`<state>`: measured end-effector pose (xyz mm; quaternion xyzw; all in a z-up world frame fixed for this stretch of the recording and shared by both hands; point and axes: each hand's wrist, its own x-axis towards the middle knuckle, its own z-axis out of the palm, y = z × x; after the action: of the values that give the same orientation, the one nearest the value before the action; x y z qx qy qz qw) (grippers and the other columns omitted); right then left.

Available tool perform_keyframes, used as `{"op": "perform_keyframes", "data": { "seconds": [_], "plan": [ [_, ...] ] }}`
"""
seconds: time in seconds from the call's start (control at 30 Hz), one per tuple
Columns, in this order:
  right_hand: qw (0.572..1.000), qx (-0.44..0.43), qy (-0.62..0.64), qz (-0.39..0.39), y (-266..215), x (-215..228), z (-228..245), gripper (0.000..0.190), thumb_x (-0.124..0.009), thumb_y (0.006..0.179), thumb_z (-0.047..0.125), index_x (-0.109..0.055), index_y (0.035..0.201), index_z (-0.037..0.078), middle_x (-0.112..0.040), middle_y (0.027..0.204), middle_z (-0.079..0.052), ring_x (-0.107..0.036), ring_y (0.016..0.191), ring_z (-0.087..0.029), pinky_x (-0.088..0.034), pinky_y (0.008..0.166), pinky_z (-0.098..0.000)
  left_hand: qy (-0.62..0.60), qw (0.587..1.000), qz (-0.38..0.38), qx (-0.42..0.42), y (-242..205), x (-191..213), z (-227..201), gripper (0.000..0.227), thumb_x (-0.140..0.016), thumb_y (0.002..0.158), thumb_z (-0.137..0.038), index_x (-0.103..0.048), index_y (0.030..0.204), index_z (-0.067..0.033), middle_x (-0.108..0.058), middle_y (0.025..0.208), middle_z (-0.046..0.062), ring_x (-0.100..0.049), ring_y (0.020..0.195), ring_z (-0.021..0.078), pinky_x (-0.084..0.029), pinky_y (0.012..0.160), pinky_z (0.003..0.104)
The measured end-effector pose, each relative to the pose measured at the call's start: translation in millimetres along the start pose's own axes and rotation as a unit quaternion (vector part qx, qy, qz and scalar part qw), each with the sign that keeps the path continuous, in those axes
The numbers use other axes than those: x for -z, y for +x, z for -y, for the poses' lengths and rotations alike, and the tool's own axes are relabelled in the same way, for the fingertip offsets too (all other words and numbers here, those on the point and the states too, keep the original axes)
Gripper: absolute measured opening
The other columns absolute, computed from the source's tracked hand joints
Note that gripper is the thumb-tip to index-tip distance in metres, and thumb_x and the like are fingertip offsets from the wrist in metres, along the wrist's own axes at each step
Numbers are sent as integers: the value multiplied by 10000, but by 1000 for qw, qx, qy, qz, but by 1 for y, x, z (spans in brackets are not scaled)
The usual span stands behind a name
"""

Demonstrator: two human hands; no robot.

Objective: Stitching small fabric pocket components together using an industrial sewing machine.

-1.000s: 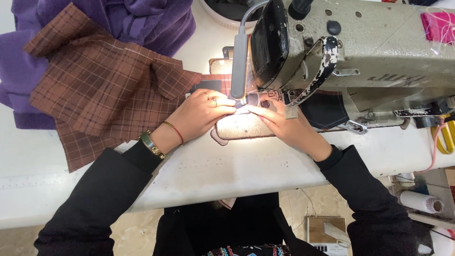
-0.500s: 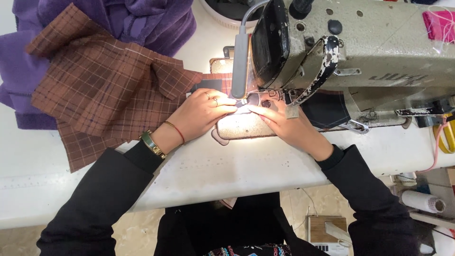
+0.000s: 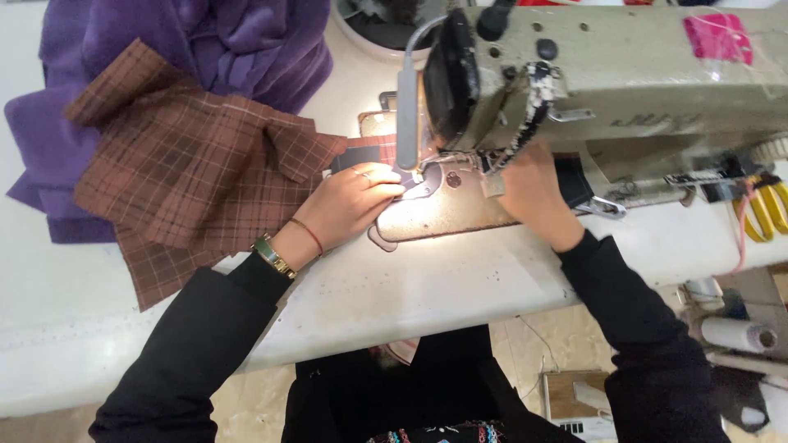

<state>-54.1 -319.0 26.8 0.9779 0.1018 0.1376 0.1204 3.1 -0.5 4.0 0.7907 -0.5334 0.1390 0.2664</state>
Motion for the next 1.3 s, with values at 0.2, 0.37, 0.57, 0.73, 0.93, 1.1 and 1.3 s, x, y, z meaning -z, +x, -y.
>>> {"op": "perform_keyframes", "data": {
  "seconds": [0.2,0.37,0.57,0.73,0.93,1.1,1.3],
  "plan": [
    [983,66,-144,-90,-25,-60,-58,42,-719,885,140,-746,866,167,-681,812,-55,-665,830,-248,-517,906,-433,36,997,-56,-31,1,7,-11,168,-685,976,-179,-717,1139,-151,-697,1228,15,-644,1199,208,-538,1014,327],
    [986,0,-42,-160,-15,-27,-53,40,-711,920,77,-727,941,106,-644,782,-59,-646,762,-241,-520,840,-405,-5,999,-50,-13,1,13,-34,188,-668,989,-177,-726,1167,-153,-709,1212,25,-677,1135,210,-555,960,316],
    [956,-94,178,-214,-45,34,-14,120,-691,942,12,-691,1048,68,-619,743,-57,-645,689,-250,-524,706,-381,-273,951,-30,141,11,4,-79,246,-652,985,-165,-691,1227,-143,-736,1179,55,-732,1023,211,-591,850,301],
    [919,-153,265,-250,-138,22,53,208,-758,854,26,-740,1041,113,-736,901,0,-707,736,-177,-568,693,-298,-680,625,79,374,45,-27,-120,750,-547,1018,-377,-246,1556,49,-464,1454,365,-573,1271,463,-491,1081,470],
    [882,10,435,-179,-123,89,76,299,-811,820,60,-769,1113,105,-745,968,-68,-725,834,-231,-583,758,-346,-771,465,17,434,67,-59,-116,512,-602,1009,-451,-564,1323,-48,-703,1177,173,-744,952,249,-642,780,358],
    [842,-130,492,-179,-110,70,45,114,-763,921,124,-795,1030,131,-720,917,-4,-683,868,-182,-544,839,-330,-773,482,39,410,70,-46,-110,701,-376,1011,-653,-617,1319,-71,-731,982,146,-758,778,224,-645,661,328],
    [830,-154,510,-167,-80,87,42,257,-714,988,173,-702,1242,135,-558,1191,-64,-523,1134,-235,-458,955,-361,-771,511,70,374,72,-42,-108,900,-226,985,-731,-501,1399,19,-683,1108,165,-742,878,231,-630,748,353]
  ]
}}
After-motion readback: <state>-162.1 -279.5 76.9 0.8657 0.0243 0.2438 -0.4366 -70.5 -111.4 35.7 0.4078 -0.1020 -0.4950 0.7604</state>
